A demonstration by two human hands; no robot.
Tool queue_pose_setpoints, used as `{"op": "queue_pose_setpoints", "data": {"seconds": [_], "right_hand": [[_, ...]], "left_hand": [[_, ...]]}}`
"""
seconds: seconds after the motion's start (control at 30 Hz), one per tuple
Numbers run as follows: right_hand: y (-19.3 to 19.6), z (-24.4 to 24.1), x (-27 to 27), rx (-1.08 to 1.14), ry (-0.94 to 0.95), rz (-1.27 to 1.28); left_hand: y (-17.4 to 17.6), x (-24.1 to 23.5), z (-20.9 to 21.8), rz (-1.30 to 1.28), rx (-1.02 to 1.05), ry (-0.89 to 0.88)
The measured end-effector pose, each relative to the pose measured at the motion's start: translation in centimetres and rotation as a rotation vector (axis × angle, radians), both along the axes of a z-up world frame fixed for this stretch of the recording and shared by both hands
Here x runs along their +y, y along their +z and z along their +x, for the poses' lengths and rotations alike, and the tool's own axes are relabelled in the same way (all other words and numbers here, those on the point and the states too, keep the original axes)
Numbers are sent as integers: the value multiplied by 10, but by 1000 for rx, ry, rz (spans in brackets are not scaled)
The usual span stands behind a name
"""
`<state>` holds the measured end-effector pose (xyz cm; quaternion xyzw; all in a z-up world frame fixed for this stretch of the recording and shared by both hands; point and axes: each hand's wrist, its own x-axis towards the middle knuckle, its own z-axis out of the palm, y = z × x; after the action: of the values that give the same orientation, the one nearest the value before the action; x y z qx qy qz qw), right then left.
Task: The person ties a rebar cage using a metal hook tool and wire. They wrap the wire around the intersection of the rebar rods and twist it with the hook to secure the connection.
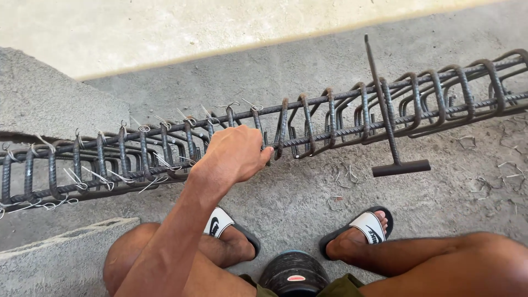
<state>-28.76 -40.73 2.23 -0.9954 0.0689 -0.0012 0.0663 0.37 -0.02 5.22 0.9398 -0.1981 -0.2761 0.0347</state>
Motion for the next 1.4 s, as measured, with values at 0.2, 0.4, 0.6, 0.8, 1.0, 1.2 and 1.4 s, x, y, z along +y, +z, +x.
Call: {"op": "queue_pose_setpoints", "data": {"seconds": [0.2, 0.4, 0.6, 0.8, 1.0, 1.2, 1.4], "right_hand": [[-6, 8, -28, 127, 173, -12], [-2, 37, -51, 241, 347, -48], [111, 226, 120, 909, 123, -599], [43, 257, 118, 652, 17, -263], [32, 266, 113, 566, -2, -192], [42, 264, 105, 618, -70, 14], [48, 260, 103, 633, -95, 79]], "left_hand": [[9, 0, 0, 10, 43, 31], [6, 2, -1, -32, 34, 6], [3, -2, 5, -36, 35, -16], [-6, 1, 9, -68, 46, -8], [-12, 6, 15, -185, 54, 48], [-33, 11, 28, -344, 255, 146], [-22, 14, 33, -517, 487, 360]]}}
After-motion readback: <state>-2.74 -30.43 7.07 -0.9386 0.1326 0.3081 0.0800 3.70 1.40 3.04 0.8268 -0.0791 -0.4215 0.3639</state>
